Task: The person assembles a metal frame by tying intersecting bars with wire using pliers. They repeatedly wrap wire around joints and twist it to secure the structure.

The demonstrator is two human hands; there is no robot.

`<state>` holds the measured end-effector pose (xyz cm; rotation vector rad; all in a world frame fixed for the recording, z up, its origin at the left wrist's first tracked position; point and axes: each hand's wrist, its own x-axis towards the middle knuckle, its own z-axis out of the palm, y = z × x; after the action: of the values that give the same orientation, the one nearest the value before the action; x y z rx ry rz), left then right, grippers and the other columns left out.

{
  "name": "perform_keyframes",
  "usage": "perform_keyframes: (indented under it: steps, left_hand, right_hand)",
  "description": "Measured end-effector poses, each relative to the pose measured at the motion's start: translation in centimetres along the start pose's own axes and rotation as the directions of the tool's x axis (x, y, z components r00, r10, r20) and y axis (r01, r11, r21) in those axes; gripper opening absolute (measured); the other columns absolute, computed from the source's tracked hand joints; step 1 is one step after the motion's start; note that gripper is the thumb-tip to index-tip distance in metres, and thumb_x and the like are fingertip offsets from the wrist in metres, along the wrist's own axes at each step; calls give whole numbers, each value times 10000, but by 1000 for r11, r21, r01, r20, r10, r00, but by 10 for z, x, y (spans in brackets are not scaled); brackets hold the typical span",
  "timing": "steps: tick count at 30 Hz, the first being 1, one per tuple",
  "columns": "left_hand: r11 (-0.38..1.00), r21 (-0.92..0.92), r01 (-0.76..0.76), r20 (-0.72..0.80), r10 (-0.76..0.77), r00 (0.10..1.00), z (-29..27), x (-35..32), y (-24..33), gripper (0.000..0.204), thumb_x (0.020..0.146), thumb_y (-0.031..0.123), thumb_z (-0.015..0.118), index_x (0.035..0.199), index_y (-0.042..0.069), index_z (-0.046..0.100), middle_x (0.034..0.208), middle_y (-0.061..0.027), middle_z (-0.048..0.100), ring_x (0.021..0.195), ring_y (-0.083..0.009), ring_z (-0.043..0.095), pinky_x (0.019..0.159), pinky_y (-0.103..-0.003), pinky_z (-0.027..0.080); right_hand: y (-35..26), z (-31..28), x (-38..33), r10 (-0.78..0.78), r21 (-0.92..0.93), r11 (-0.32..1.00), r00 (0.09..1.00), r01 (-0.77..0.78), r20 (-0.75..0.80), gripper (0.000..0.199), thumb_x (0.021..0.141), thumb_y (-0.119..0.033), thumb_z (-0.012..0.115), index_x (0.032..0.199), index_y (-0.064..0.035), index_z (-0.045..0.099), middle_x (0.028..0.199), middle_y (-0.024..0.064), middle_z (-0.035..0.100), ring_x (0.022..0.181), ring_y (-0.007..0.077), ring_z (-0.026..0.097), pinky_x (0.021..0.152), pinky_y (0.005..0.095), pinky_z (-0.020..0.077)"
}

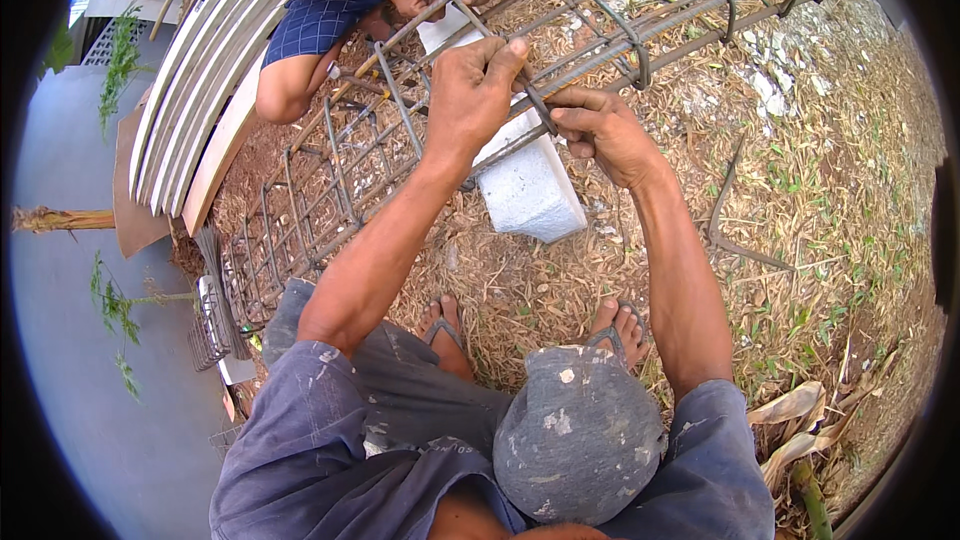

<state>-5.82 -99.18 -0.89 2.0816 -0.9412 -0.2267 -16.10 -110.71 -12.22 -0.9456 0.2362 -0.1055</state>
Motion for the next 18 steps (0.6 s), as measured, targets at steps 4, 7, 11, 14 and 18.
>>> perform_keyframes:
  steps: [4, 7, 11, 14, 18]
  left_hand:
    - [862, 173, -477, 237, 434, 869, -14, -17, -5, 210, 884, 163, 663, 801, -30, 654, 753, -81, 641, 674, -231, 627, 615, -397, 471]
    - [493, 300, -816, 576, 588, 568, -31, -21, -13, 145, 811, 119, 704, 898, 13, 657, 954, -78, 638, 911, -255, 635, 783, -405, 491]
    - [484, 400, -778, 608, 495, 620, -43, -19, -29, 307, 750, 58, 694, 1048, 128, 702, 1160, -121, 573, 1104, -287, 542, 930, -447, 448]
    - [823, 225, -521, 634, 282, 720, -62, -16, -42, 410, 771, -20, 620, 1143, 138, 689, 1185, -122, 557, 1112, -256, 532, 942, -424, 455]
    - [972, -99, 215, 637, -104, 764, -65, 16, -52, 353, 858, 94, 526, 1172, -11, 650, 1133, -153, 628, 1078, -232, 594, 954, -407, 468]
  right_hand:
    - [0, 6, 3, -22, 29, 999, 1000, 22, 0, 323, 826, -202, 699, 1058, 22, 681, 701, -44, 547, 568, 54, 412, 498, 219, 301]
    - [1, 8, -1, -83, -33, 996, 996, 83, 17, 363, 824, -259, 728, 1055, 18, 687, 728, -19, 596, 572, 54, 430, 509, 209, 317]
    - [13, 10, 3, -247, -135, 962, 967, 237, -61, 395, 745, -191, 828, 1052, 20, 694, 854, 89, 704, 697, 108, 620, 622, 242, 477]
    - [15, 24, 2, -260, -107, 962, 961, 251, -89, 389, 723, -134, 836, 1044, 32, 693, 895, 110, 706, 753, 130, 646, 670, 278, 500]
    - [17, 24, 3, -328, -374, 890, 936, 262, -125, 313, 727, -138, 830, 985, -7, 711, 903, 77, 671, 723, 138, 627, 645, 302, 489]
